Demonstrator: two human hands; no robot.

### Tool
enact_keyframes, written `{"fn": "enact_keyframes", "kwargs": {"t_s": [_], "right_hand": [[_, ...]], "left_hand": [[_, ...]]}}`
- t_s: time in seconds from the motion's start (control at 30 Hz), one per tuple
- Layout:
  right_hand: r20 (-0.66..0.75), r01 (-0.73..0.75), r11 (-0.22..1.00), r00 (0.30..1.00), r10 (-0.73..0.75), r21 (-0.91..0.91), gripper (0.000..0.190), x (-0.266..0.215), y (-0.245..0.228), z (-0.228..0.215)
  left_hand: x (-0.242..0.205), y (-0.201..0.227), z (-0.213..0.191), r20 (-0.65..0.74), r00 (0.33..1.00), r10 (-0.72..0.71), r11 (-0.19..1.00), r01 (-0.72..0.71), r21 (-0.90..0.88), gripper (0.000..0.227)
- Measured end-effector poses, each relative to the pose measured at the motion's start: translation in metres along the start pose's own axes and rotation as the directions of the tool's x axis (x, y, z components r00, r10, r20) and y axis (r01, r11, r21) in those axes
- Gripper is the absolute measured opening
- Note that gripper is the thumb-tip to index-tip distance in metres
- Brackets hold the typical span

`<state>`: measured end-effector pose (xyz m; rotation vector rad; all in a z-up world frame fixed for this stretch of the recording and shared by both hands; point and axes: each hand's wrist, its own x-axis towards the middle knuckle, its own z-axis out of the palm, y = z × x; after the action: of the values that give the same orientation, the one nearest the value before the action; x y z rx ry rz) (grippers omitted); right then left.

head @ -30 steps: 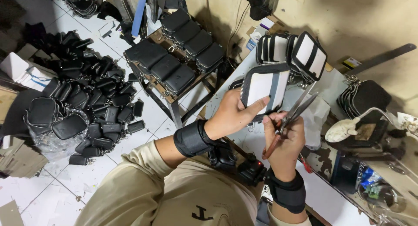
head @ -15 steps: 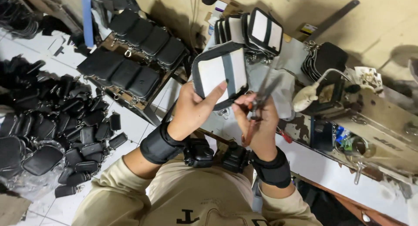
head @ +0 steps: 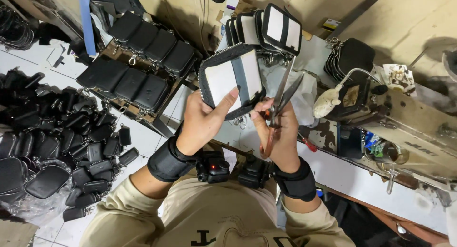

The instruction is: Trimming excess material and loose threads from leather pouches using scissors

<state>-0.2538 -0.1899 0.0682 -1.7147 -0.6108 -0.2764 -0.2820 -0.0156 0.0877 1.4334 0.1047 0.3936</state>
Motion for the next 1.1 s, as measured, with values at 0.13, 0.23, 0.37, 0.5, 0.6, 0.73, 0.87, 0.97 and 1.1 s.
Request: {"fn": "enact_keyframes", "kwargs": {"t_s": [0.13, 0.23, 0.37, 0.5, 0.6, 0.73, 0.87, 0.97, 1.1], "right_hand": [[0.015, 0.048, 0.999, 0.999, -0.048, 0.010, 0.031, 0.002, -0.002, 0.005], [-0.009, -0.046, 0.999, 0.999, 0.046, 0.028, 0.027, -0.003, -0.002, 0.008], [-0.009, -0.064, 0.997, 0.998, 0.063, -0.036, 0.023, -0.005, 0.007, 0.010], [0.024, -0.036, 0.998, 0.999, 0.037, -0.048, 0.021, -0.002, 0.006, 0.007], [0.037, -0.034, 0.999, 0.999, 0.033, 0.042, 0.023, 0.004, 0.004, 0.001], [0.022, -0.022, 1.000, 1.000, 0.021, 0.012, 0.027, 0.004, 0.005, 0.001], [0.028, -0.006, 1.000, 1.000, 0.007, -0.018, 0.030, 0.002, -0.001, 0.006], [-0.006, -0.049, 0.995, 0.999, 0.048, -0.087, 0.026, -0.006, 0.008, 0.008], [-0.020, -0.059, 0.981, 0.998, 0.056, -0.186, 0.021, -0.010, 0.024, 0.005]], "left_hand": [[0.000, -0.006, -0.002, 0.006, 1.000, 0.001, 1.000, -0.001, 0.017, 0.034], [-0.002, -0.005, -0.002, -0.009, 1.000, -0.007, 0.998, 0.008, 0.061, 0.033], [-0.004, -0.005, 0.001, -0.041, 0.998, -0.040, 0.995, 0.043, 0.089, 0.036], [-0.003, -0.007, 0.000, -0.034, 0.999, -0.013, 0.997, 0.015, 0.077, 0.037], [-0.002, -0.007, -0.002, -0.025, 0.999, 0.042, 0.997, -0.040, 0.070, 0.041], [0.000, -0.009, 0.000, -0.023, 0.999, 0.042, 0.998, -0.041, 0.042, 0.039], [-0.003, -0.010, 0.000, -0.023, 0.999, 0.044, 0.997, -0.043, 0.062, 0.039], [-0.004, -0.009, 0.006, -0.082, 0.997, 0.009, 0.997, -0.003, 0.074, 0.039], [-0.006, -0.011, 0.011, -0.194, 0.978, -0.077, 0.996, 0.084, 0.025, 0.039]]}}
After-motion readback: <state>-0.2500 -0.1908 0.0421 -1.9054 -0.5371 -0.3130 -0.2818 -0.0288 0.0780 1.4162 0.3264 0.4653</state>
